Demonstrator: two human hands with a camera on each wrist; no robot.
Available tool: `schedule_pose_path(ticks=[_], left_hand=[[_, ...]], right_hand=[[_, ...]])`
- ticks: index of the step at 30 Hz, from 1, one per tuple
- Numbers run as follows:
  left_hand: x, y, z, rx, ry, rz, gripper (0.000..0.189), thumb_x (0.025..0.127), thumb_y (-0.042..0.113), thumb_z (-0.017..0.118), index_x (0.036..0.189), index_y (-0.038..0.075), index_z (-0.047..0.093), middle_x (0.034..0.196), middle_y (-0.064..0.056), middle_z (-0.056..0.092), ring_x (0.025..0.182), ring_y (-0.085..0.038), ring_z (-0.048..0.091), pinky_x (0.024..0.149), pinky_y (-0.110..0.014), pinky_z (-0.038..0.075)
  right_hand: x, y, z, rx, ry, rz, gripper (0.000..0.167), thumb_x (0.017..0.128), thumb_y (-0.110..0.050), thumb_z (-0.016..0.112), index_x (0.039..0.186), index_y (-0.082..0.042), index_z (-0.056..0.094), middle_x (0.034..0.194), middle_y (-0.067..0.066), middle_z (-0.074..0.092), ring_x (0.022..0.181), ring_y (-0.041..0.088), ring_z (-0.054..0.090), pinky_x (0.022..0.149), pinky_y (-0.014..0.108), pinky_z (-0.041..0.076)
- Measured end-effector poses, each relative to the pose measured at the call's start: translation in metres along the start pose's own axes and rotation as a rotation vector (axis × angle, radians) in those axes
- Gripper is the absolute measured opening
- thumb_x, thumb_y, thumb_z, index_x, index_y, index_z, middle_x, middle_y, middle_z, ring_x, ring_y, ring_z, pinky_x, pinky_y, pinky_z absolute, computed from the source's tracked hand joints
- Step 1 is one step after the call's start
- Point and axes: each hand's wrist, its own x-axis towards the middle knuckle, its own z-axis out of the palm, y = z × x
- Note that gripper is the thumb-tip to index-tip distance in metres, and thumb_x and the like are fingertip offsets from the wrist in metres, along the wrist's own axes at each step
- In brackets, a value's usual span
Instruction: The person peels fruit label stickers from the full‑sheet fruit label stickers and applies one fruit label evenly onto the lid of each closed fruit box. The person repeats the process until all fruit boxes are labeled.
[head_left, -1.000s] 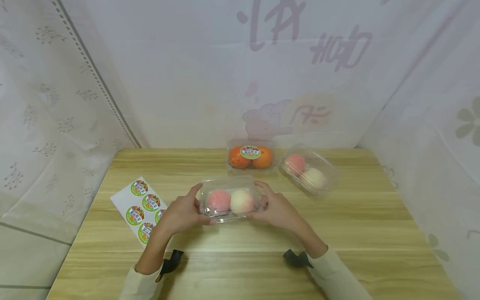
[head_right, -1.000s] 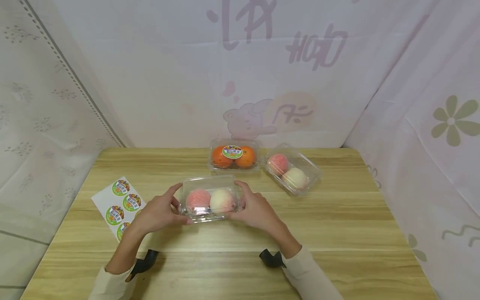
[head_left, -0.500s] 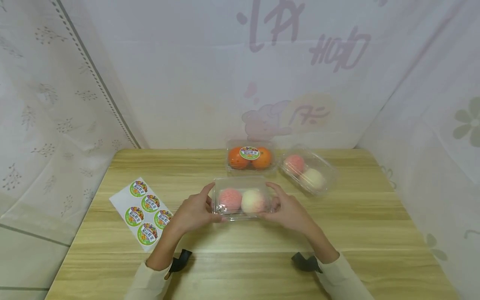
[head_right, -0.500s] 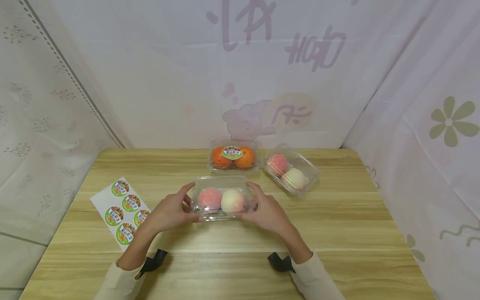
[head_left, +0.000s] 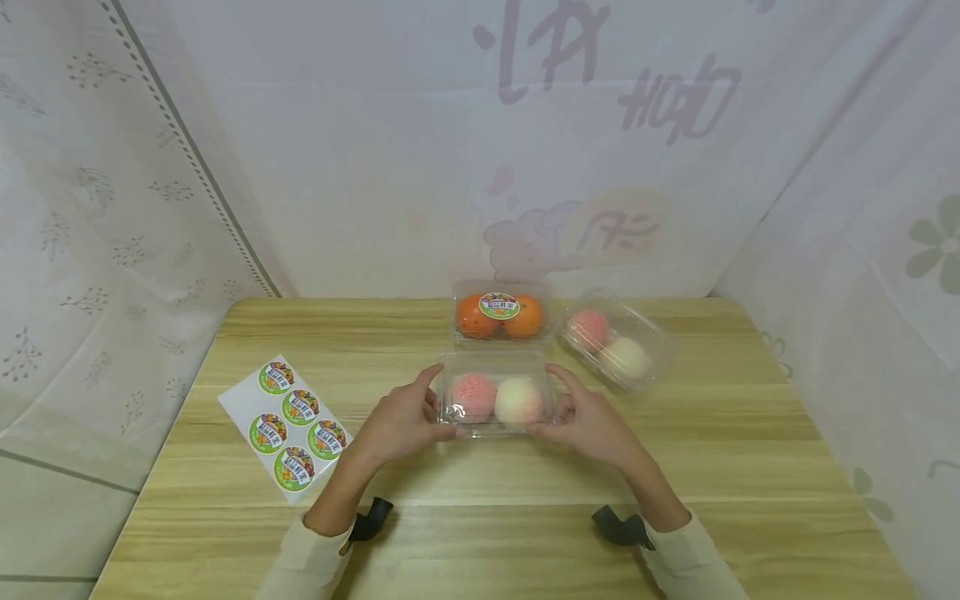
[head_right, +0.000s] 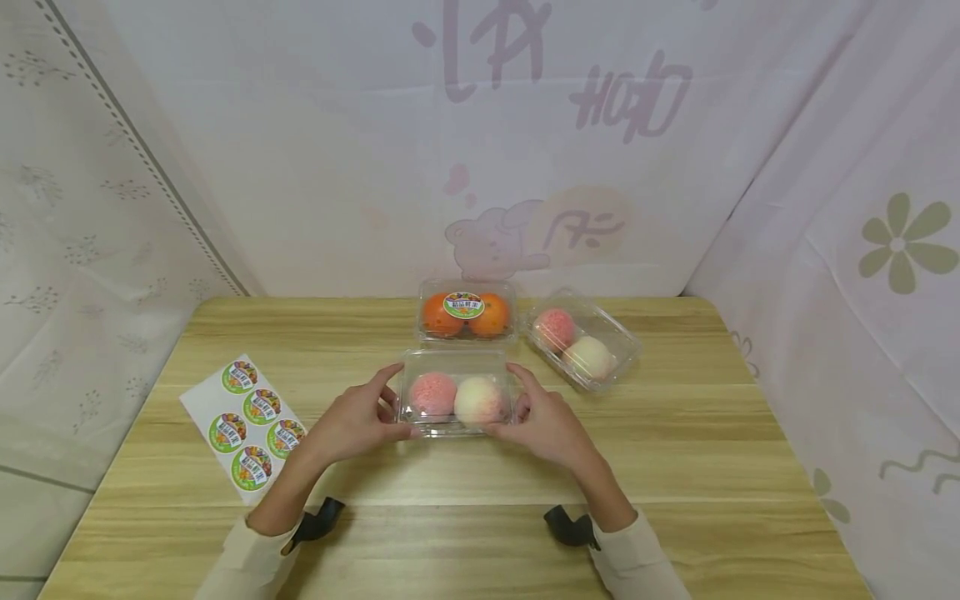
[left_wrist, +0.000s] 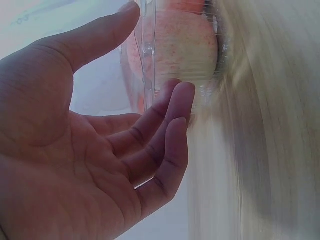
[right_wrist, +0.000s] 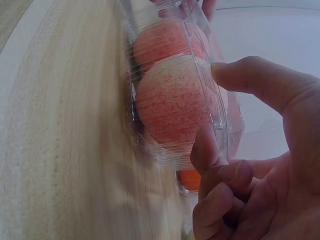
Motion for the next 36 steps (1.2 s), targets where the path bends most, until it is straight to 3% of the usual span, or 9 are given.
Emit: schedule_pose_path(ticks=[10,16,26,33,36], left_hand=[[-0.012,-0.004,-0.007,-0.045,0.025,-0.007,0.098,0.088,0.039,0.094,0.166,0.007,0.044,0.12,-0.006,0.075,0.092,-0.013,0.073,0.089,-0.047,0.06],[-0.027,-0.018,-0.025,-0.056,0.068,-0.02,0.083,0.095,0.034,0.088,0.164,0.007,0.049,0.124,-0.009,0.074,0.098,-0.017,0.075,0.082,-0.041,0.061],[-0.061,-0.073,-0.071,0.024,0.24,-0.083,0.064,0.105,0.037,0.077,0.155,0.002,0.058,0.12,-0.008,0.076,0.107,-0.03,0.076,0.082,-0.046,0.062],[-0.083,-0.119,-0.108,0.137,0.389,-0.21,0.06,0.108,0.039,0.071,0.148,-0.005,0.06,0.118,-0.021,0.076,0.105,-0.041,0.075,0.068,-0.04,0.055],[-0.085,-0.138,-0.119,0.17,0.422,-0.261,0.063,0.108,0.037,0.071,0.147,-0.011,0.057,0.126,-0.029,0.071,0.111,-0.047,0.07,0.071,-0.046,0.055]], right_hand=[[-0.002,0.0,-0.003,-0.009,-0.005,-0.012,0.105,0.091,-0.037,0.093,0.17,-0.005,0.033,0.073,-0.004,0.064,0.063,0.014,0.055,0.06,0.029,0.047],[-0.003,-0.002,-0.005,-0.017,-0.003,-0.007,0.105,0.092,-0.039,0.092,0.171,-0.004,0.032,0.072,-0.003,0.063,0.062,0.014,0.054,0.059,0.029,0.046],[-0.004,-0.004,-0.005,-0.015,-0.001,0.004,0.106,0.091,-0.04,0.093,0.171,-0.006,0.034,0.072,-0.003,0.062,0.061,0.011,0.051,0.058,0.028,0.044],[-0.004,-0.004,-0.004,-0.005,-0.009,-0.013,0.106,0.091,-0.04,0.093,0.171,-0.005,0.032,0.073,-0.003,0.062,0.063,0.013,0.053,0.06,0.028,0.046],[-0.004,-0.004,-0.005,-0.024,-0.007,-0.015,0.106,0.092,-0.04,0.092,0.171,-0.005,0.032,0.073,-0.004,0.062,0.064,0.013,0.053,0.06,0.029,0.046]])
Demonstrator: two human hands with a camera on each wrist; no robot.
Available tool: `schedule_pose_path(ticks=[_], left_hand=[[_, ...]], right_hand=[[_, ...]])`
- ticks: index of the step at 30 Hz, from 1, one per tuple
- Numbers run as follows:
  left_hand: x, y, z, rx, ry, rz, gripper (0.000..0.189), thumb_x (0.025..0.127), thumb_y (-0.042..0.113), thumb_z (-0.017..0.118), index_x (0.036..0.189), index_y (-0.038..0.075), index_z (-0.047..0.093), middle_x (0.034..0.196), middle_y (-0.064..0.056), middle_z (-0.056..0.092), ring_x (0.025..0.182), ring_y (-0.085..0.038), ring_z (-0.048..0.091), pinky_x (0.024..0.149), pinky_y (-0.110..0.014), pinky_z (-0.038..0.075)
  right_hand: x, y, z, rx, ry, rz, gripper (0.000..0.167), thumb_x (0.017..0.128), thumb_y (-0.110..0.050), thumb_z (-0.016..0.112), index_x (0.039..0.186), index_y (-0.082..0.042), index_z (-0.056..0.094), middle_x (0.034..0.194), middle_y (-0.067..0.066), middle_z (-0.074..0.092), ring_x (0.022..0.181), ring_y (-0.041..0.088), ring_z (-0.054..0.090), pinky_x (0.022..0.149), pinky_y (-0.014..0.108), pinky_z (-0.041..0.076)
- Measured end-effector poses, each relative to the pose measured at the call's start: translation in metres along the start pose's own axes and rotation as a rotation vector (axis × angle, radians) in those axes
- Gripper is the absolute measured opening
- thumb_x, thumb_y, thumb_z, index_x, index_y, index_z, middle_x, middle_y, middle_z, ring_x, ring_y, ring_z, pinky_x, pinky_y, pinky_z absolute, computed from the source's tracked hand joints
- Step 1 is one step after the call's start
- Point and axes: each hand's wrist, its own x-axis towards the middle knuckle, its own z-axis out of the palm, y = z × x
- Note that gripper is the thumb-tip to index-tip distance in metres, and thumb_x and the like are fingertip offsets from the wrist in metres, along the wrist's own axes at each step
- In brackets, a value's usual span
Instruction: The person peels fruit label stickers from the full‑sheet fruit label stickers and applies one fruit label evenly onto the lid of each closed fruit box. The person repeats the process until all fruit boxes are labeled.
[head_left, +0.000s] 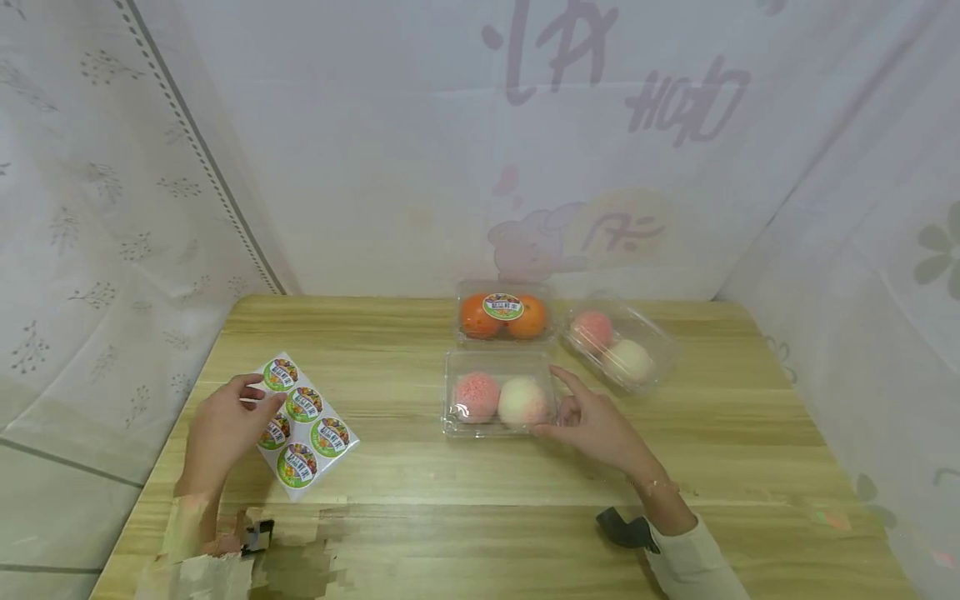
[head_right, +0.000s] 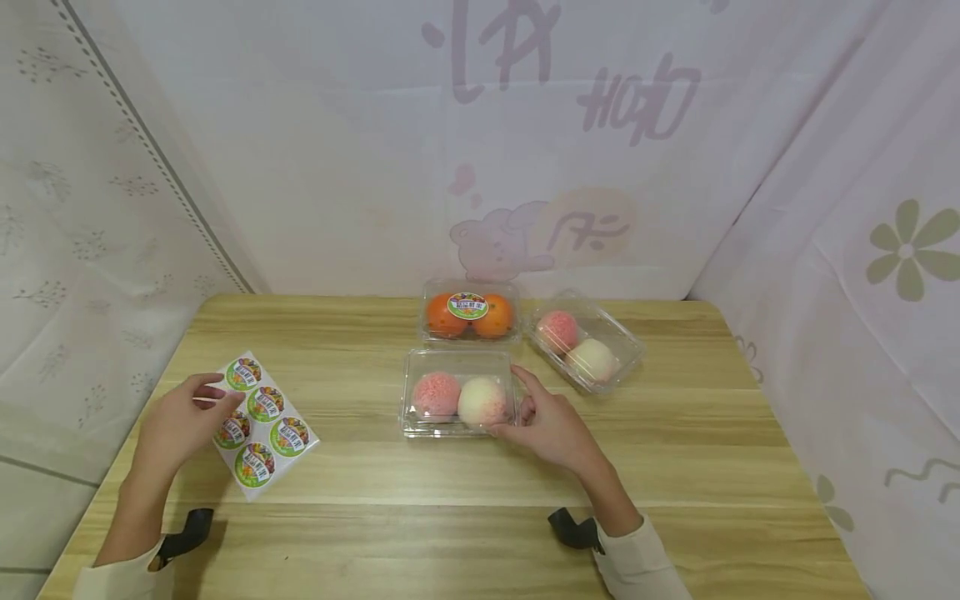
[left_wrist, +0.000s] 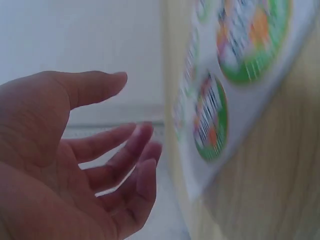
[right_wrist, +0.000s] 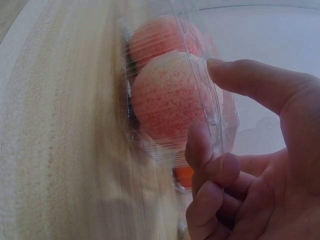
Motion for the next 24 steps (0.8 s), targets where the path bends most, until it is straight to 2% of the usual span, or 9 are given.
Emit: schedule_pose_path(ticks=[4,7,11,13,15,21,24], left_hand=[[0.007,-0.017,-0.002,0.048,0.013,-0.043,0.069,0.105,0.034,0.074,0.146,-0.017,0.053,0.136,-0.04,0.057,0.117,-0.056,0.059,0.086,-0.064,0.052],[0.01,-0.022,-0.001,0.06,0.004,-0.077,0.077,0.102,0.035,0.078,0.149,-0.02,0.048,0.141,-0.046,0.046,0.124,-0.063,0.049,0.096,-0.073,0.046],[0.014,-0.025,0.002,0.061,-0.025,-0.118,0.093,0.099,0.039,0.081,0.154,-0.022,0.039,0.151,-0.051,0.031,0.135,-0.07,0.033,0.105,-0.077,0.036],[0.015,-0.026,0.004,0.067,-0.033,-0.118,0.097,0.098,0.04,0.082,0.154,-0.023,0.036,0.152,-0.052,0.029,0.137,-0.071,0.028,0.106,-0.078,0.032],[0.017,-0.027,0.005,0.084,-0.036,-0.103,0.095,0.097,0.04,0.084,0.151,-0.023,0.04,0.148,-0.053,0.033,0.137,-0.069,0.027,0.107,-0.076,0.03],[0.021,-0.03,0.006,0.169,-0.04,-0.036,0.083,0.095,0.037,0.086,0.139,-0.024,0.052,0.133,-0.047,0.055,0.132,-0.062,0.032,0.108,-0.072,0.025],[0.021,-0.029,0.006,0.163,-0.027,-0.034,0.083,0.093,0.038,0.088,0.14,-0.022,0.053,0.131,-0.046,0.057,0.129,-0.061,0.037,0.106,-0.071,0.026]], right_hand=[[0.0,0.002,0.0,-0.017,0.001,0.001,0.105,0.092,-0.04,0.092,0.171,-0.005,0.032,0.074,-0.005,0.064,0.065,0.013,0.055,0.062,0.029,0.048],[0.001,0.003,0.001,-0.006,-0.004,-0.008,0.105,0.093,-0.043,0.091,0.171,-0.004,0.032,0.075,-0.005,0.065,0.065,0.013,0.057,0.063,0.029,0.049],[0.0,0.005,0.001,0.023,-0.001,-0.058,0.106,0.093,-0.047,0.09,0.17,-0.004,0.033,0.075,-0.005,0.065,0.065,0.013,0.056,0.061,0.031,0.049],[0.0,0.011,0.002,0.036,0.008,-0.105,0.104,0.094,-0.046,0.089,0.171,-0.004,0.033,0.075,-0.005,0.065,0.064,0.013,0.055,0.059,0.03,0.047],[0.0,0.011,0.001,0.038,0.007,-0.116,0.103,0.094,-0.046,0.088,0.171,-0.003,0.032,0.076,-0.005,0.064,0.065,0.013,0.054,0.059,0.031,0.046],[0.0,0.003,0.0,0.004,-0.012,-0.006,0.107,0.092,-0.045,0.09,0.171,-0.003,0.032,0.074,-0.004,0.064,0.063,0.013,0.055,0.059,0.03,0.048],[0.0,0.0,0.0,-0.001,-0.01,0.007,0.105,0.092,-0.04,0.092,0.171,-0.004,0.032,0.074,-0.004,0.063,0.062,0.013,0.055,0.06,0.029,0.047]])
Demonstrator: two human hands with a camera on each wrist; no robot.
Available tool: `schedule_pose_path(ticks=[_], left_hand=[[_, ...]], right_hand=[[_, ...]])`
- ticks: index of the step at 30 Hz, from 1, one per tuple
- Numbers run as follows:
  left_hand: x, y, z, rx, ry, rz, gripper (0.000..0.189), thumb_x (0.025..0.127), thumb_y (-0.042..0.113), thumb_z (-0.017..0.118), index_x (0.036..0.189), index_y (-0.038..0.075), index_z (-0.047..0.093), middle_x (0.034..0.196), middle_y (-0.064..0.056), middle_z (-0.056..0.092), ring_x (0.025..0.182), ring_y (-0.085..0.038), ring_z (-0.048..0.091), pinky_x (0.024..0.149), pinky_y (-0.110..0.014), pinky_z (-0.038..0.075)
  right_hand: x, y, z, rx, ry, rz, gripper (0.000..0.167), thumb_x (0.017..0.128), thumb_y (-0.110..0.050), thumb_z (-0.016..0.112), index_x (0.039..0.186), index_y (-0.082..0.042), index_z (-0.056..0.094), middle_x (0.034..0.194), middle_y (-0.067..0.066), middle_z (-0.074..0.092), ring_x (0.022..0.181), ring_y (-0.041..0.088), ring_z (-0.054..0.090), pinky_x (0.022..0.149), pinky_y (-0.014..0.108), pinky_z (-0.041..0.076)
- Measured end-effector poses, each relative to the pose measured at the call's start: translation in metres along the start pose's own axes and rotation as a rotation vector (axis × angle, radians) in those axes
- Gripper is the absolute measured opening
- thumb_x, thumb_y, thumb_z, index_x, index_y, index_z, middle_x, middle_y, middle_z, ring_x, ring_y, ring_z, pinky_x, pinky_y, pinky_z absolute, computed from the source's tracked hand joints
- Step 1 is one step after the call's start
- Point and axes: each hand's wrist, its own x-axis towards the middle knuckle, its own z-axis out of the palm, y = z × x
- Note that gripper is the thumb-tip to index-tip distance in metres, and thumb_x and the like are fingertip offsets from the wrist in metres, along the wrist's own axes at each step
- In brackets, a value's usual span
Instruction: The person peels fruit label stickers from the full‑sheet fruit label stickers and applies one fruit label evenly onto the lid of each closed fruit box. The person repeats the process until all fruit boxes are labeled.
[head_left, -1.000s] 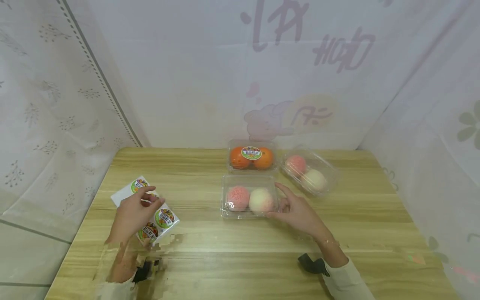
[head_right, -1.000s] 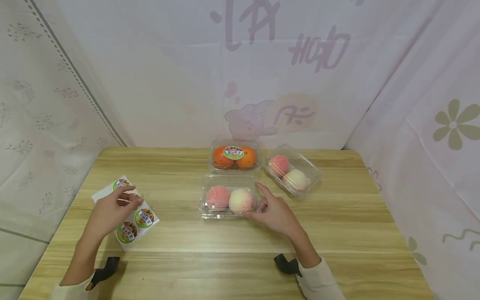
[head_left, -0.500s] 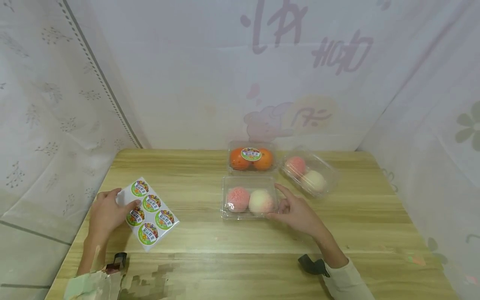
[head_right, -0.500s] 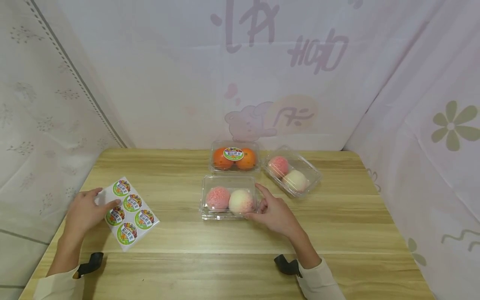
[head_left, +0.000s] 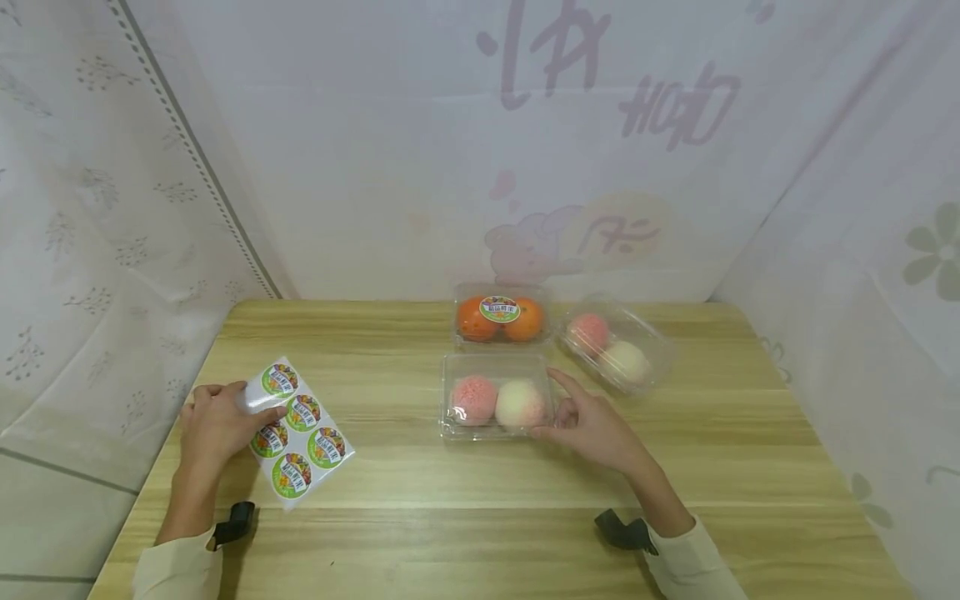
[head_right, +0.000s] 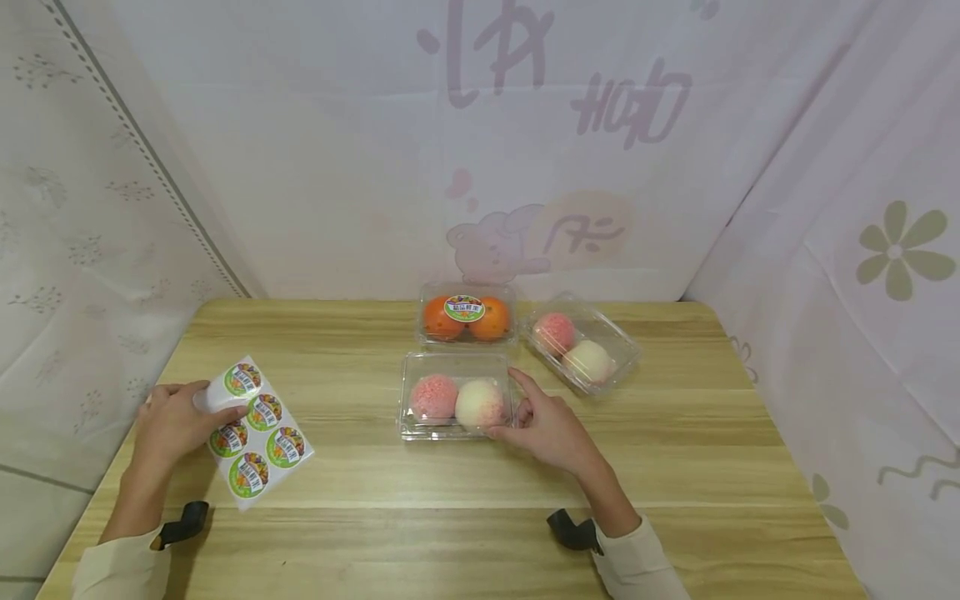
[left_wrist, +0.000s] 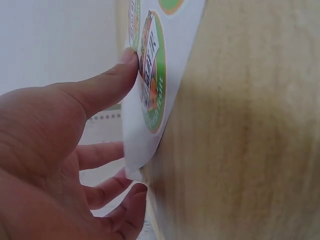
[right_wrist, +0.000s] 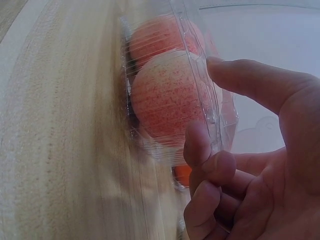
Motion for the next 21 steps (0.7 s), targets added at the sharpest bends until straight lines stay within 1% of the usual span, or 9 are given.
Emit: schedule_pose_path(ticks=[4,6,9,11,12,14,16,19,21], left_hand=[[-0.001,0.003,0.001,-0.037,0.026,-0.002,0.082,0.09,0.037,0.091,0.138,-0.019,0.057,0.124,-0.044,0.06,0.123,-0.059,0.044,0.102,-0.07,0.029],[-0.002,0.004,0.001,-0.056,0.034,0.002,0.08,0.089,0.036,0.092,0.136,-0.019,0.058,0.12,-0.043,0.06,0.116,-0.058,0.049,0.096,-0.067,0.036],[-0.002,0.008,0.001,-0.109,0.008,-0.003,0.076,0.091,0.033,0.092,0.133,-0.019,0.058,0.113,-0.038,0.063,0.102,-0.051,0.06,0.081,-0.054,0.049],[-0.002,0.011,0.0,-0.151,-0.026,-0.013,0.073,0.092,0.033,0.091,0.132,-0.018,0.057,0.108,-0.034,0.066,0.09,-0.043,0.067,0.069,-0.044,0.052],[-0.002,0.013,0.0,-0.169,-0.045,-0.018,0.072,0.093,0.033,0.09,0.132,-0.017,0.056,0.106,-0.032,0.068,0.086,-0.039,0.069,0.066,-0.039,0.052],[-0.002,0.018,-0.001,-0.211,-0.079,-0.028,0.069,0.095,0.032,0.089,0.133,-0.015,0.055,0.107,-0.031,0.071,0.083,-0.033,0.072,0.064,-0.036,0.053],[-0.002,0.024,0.0,-0.245,-0.103,-0.024,0.068,0.096,0.03,0.088,0.134,-0.014,0.054,0.111,-0.032,0.071,0.083,-0.031,0.073,0.065,-0.035,0.055],[-0.002,0.034,0.0,-0.29,-0.127,0.015,0.065,0.097,0.026,0.087,0.135,-0.014,0.054,0.115,-0.032,0.07,0.084,-0.028,0.073,0.065,-0.034,0.058],[-0.004,0.042,0.001,-0.333,-0.145,0.046,0.062,0.098,0.023,0.086,0.136,-0.013,0.054,0.115,-0.03,0.07,0.084,-0.027,0.073,0.064,-0.034,0.06]], right_hand=[[-0.001,-0.001,0.0,-0.003,0.003,-0.01,0.105,0.092,-0.038,0.092,0.171,-0.005,0.032,0.075,-0.005,0.064,0.064,0.014,0.056,0.061,0.029,0.048],[-0.001,0.0,0.0,-0.001,0.002,-0.017,0.105,0.092,-0.039,0.092,0.171,-0.004,0.032,0.075,-0.005,0.064,0.065,0.014,0.056,0.061,0.029,0.048],[0.0,0.002,0.0,-0.001,0.0,-0.016,0.105,0.092,-0.04,0.092,0.171,-0.003,0.032,0.075,-0.004,0.064,0.065,0.016,0.057,0.061,0.029,0.049],[0.0,0.002,-0.001,0.002,-0.002,-0.011,0.106,0.092,-0.04,0.092,0.171,-0.003,0.032,0.075,-0.003,0.064,0.065,0.016,0.057,0.061,0.029,0.049],[0.0,0.003,-0.001,0.0,-0.003,-0.004,0.106,0.091,-0.04,0.092,0.171,-0.003,0.033,0.075,-0.003,0.065,0.065,0.016,0.057,0.06,0.029,0.049],[0.001,0.002,-0.001,-0.002,-0.004,-0.001,0.106,0.091,-0.039,0.092,0.171,-0.003,0.033,0.075,-0.003,0.065,0.064,0.016,0.057,0.06,0.029,0.049],[0.001,0.002,-0.001,-0.004,-0.004,0.002,0.105,0.091,-0.039,0.092,0.171,-0.003,0.033,0.075,-0.003,0.065,0.064,0.015,0.057,0.06,0.029,0.049],[0.001,0.001,-0.001,-0.009,-0.003,0.004,0.105,0.091,-0.039,0.092,0.17,-0.002,0.033,0.075,-0.004,0.065,0.065,0.015,0.056,0.061,0.029,0.048],[0.0,0.001,-0.001,-0.004,-0.004,0.008,0.105,0.091,-0.039,0.092,0.17,-0.002,0.033,0.076,-0.004,0.065,0.065,0.015,0.056,0.061,0.029,0.048]])
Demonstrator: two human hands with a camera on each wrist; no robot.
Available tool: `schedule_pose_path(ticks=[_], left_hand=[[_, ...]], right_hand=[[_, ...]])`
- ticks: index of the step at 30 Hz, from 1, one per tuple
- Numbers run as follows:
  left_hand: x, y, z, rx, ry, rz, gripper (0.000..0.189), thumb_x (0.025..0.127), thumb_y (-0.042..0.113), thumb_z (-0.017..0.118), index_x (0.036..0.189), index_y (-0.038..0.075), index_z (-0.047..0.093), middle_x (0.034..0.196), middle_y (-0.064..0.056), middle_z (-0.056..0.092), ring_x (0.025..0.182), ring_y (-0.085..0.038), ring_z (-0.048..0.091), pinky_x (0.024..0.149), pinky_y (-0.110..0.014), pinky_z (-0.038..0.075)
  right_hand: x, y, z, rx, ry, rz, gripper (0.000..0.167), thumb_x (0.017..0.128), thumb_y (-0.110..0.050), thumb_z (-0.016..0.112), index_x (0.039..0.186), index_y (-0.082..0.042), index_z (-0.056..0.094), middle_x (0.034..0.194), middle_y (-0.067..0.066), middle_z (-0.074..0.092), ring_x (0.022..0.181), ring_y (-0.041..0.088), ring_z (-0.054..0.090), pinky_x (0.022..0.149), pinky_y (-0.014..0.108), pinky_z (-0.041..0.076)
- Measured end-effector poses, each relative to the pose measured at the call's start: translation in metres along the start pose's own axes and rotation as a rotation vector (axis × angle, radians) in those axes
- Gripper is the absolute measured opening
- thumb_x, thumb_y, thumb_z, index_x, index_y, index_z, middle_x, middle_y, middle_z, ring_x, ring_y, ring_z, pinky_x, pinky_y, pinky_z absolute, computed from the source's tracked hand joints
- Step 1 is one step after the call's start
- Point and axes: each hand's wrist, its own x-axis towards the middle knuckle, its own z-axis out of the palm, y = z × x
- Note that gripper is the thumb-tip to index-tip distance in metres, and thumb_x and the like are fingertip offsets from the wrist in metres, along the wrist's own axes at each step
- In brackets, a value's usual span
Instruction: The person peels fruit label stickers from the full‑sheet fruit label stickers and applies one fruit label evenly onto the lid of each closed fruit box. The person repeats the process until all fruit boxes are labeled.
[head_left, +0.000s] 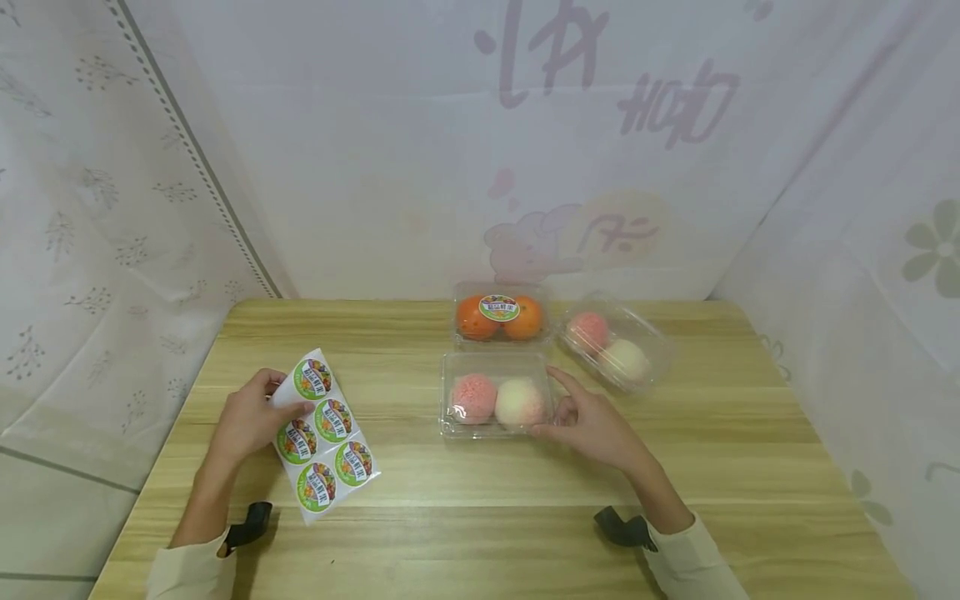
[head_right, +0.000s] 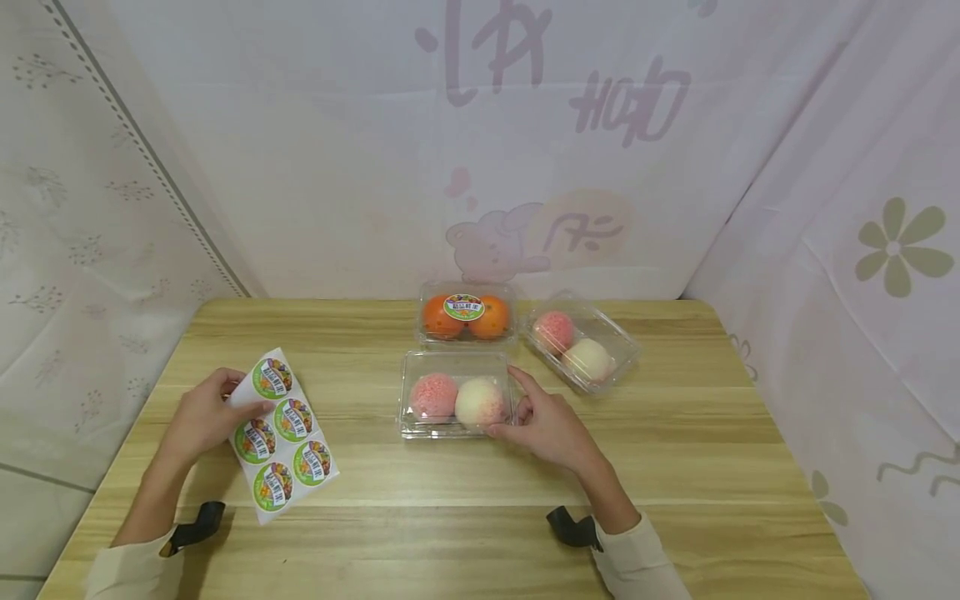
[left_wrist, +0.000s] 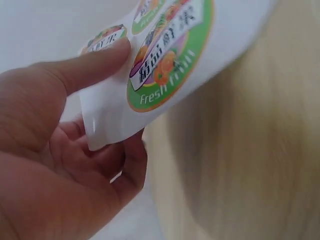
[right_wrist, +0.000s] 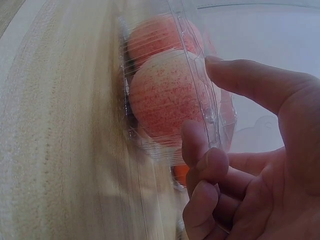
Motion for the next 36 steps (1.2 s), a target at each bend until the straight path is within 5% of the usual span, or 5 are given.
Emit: schedule_pose_path(ticks=[7,15,28,36], left_hand=[[-0.006,0.026,0.012,-0.221,-0.09,0.088,0.054,0.098,0.015,0.086,0.137,-0.006,0.055,0.119,-0.023,0.072,0.087,-0.026,0.076,0.068,-0.034,0.064],[-0.008,0.05,0.023,-0.487,-0.285,0.127,0.056,0.1,0.002,0.078,0.145,-0.007,0.047,0.118,-0.024,0.073,0.085,-0.03,0.079,0.068,-0.041,0.066],[-0.015,0.086,0.045,-0.6,-0.44,0.238,0.061,0.101,-0.002,0.072,0.155,-0.007,0.043,0.119,-0.026,0.073,0.087,-0.035,0.08,0.069,-0.043,0.067],[-0.011,0.105,0.062,-0.618,-0.492,0.267,0.059,0.101,0.0,0.071,0.154,-0.007,0.044,0.122,-0.025,0.073,0.09,-0.037,0.08,0.071,-0.046,0.067]], right_hand=[[-0.001,0.0,0.001,0.015,0.001,0.0,0.105,0.091,-0.038,0.093,0.171,-0.003,0.033,0.075,-0.003,0.064,0.065,0.015,0.055,0.06,0.029,0.048],[0.0,0.001,0.001,0.003,0.006,-0.005,0.104,0.092,-0.038,0.092,0.17,-0.002,0.034,0.079,-0.003,0.066,0.068,0.016,0.057,0.062,0.03,0.049],[-0.002,0.003,-0.002,-0.037,0.053,-0.011,0.103,0.087,-0.045,0.095,0.167,-0.006,0.043,0.109,0.004,0.073,0.075,0.017,0.062,0.064,0.032,0.054],[-0.002,-0.006,-0.011,-0.078,0.18,-0.027,0.075,0.096,-0.037,0.089,0.155,-0.005,0.058,0.122,0.013,0.072,0.08,0.018,0.065,0.064,0.032,0.056]])
